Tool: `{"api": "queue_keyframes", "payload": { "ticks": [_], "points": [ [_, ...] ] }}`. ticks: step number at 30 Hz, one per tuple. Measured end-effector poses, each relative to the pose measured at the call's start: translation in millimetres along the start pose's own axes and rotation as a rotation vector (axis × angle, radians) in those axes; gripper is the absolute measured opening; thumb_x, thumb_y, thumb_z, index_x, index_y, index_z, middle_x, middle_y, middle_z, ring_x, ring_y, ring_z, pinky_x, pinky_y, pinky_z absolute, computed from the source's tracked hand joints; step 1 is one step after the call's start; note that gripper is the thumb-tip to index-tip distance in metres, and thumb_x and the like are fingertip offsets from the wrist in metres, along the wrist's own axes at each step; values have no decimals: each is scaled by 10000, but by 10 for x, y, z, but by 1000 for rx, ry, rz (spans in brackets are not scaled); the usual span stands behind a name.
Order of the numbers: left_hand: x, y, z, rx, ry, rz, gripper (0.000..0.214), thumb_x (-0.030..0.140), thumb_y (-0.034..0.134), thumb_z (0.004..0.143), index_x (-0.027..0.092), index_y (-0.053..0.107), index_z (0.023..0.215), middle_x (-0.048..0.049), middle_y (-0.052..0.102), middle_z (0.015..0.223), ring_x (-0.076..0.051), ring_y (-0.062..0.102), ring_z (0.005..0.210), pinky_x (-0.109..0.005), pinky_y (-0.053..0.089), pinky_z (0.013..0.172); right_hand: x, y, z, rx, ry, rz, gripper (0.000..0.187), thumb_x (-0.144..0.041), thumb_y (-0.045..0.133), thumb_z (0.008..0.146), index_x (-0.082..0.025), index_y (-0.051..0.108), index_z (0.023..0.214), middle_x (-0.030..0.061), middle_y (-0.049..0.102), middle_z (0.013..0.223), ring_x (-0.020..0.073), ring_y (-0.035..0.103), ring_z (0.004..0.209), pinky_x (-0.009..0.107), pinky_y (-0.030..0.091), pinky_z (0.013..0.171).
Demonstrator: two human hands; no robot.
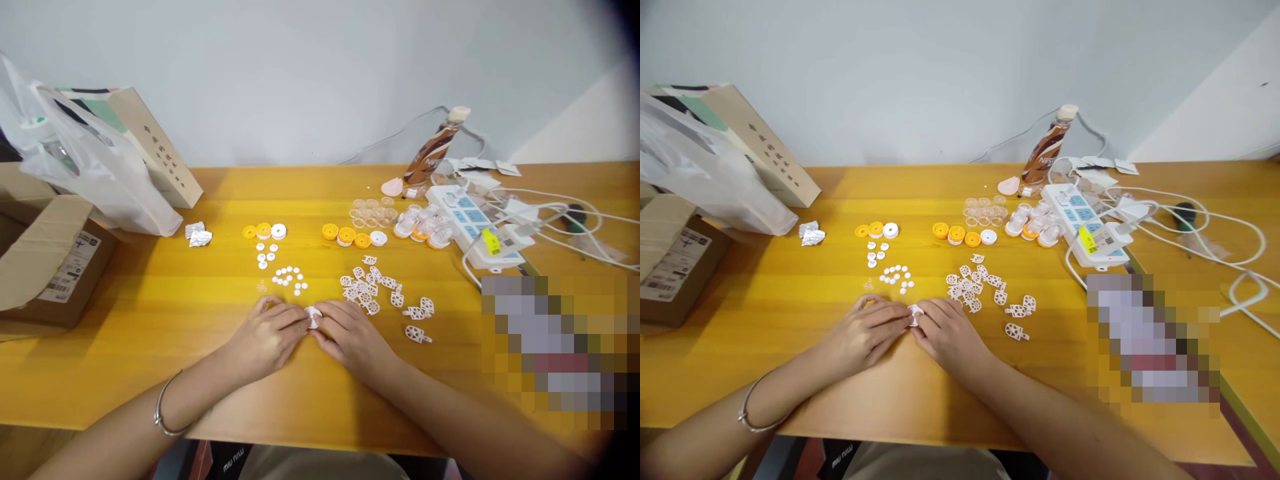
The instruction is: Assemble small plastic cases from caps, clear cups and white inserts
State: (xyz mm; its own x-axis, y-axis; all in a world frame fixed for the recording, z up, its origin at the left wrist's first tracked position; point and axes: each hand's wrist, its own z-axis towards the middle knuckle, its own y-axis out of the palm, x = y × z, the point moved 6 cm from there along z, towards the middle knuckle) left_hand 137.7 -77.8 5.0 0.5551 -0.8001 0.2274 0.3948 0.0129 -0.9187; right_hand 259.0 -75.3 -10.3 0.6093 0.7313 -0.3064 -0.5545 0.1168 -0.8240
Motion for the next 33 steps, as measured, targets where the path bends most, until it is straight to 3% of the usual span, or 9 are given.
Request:
{"api": "queue_keyframes", "payload": {
  "ticks": [3,6,10,15,22,30,33],
  "points": [
    [-152,-31,6,83,-31,-49,200,149,493,865,191,604,1027,-46,660,1012,-150,595,910,-332,376,842,47,9,3,8,45,50,51,-172,528,823,-172,572,849,75,663,940,209,592,888,373,471,783],
    [-390,-33,19,176,-166,-28,186,180,512,864,197,607,1022,-47,654,993,-158,591,905,-311,412,785,95,25,4,-10,109,113,102,-175,545,803,-174,546,905,75,659,918,212,590,881,368,461,770],
    [-532,53,65,197,-236,-51,141,214,530,855,181,620,958,-56,640,933,-168,588,867,-307,455,753,126,37,7,-46,161,151,213,-183,571,777,-173,519,983,74,638,906,223,571,878,364,449,760],
    [-512,101,119,216,-225,-107,108,196,522,856,155,611,902,-63,619,876,-157,583,822,-298,488,753,143,24,3,-37,180,126,302,-264,586,778,-164,519,1055,93,595,969,238,528,915,377,423,810],
    [-487,114,124,181,-202,-96,93,162,517,848,143,604,876,-57,611,849,-147,573,809,-290,494,761,147,44,7,-68,184,102,183,-287,561,801,-189,588,952,76,585,920,227,516,875,378,408,797],
    [-358,64,104,101,-21,185,132,115,470,853,120,601,877,-74,649,825,-174,606,780,-325,506,726,144,51,4,-78,166,111,176,-289,555,808,-190,594,949,74,589,910,218,521,867,376,405,790],
    [-339,37,96,156,-45,81,116,125,493,845,124,597,897,-75,652,837,-166,604,782,-306,508,721,143,51,5,-79,161,113,185,-285,563,803,-189,597,957,74,588,916,220,522,875,377,407,789]
  ]
}}
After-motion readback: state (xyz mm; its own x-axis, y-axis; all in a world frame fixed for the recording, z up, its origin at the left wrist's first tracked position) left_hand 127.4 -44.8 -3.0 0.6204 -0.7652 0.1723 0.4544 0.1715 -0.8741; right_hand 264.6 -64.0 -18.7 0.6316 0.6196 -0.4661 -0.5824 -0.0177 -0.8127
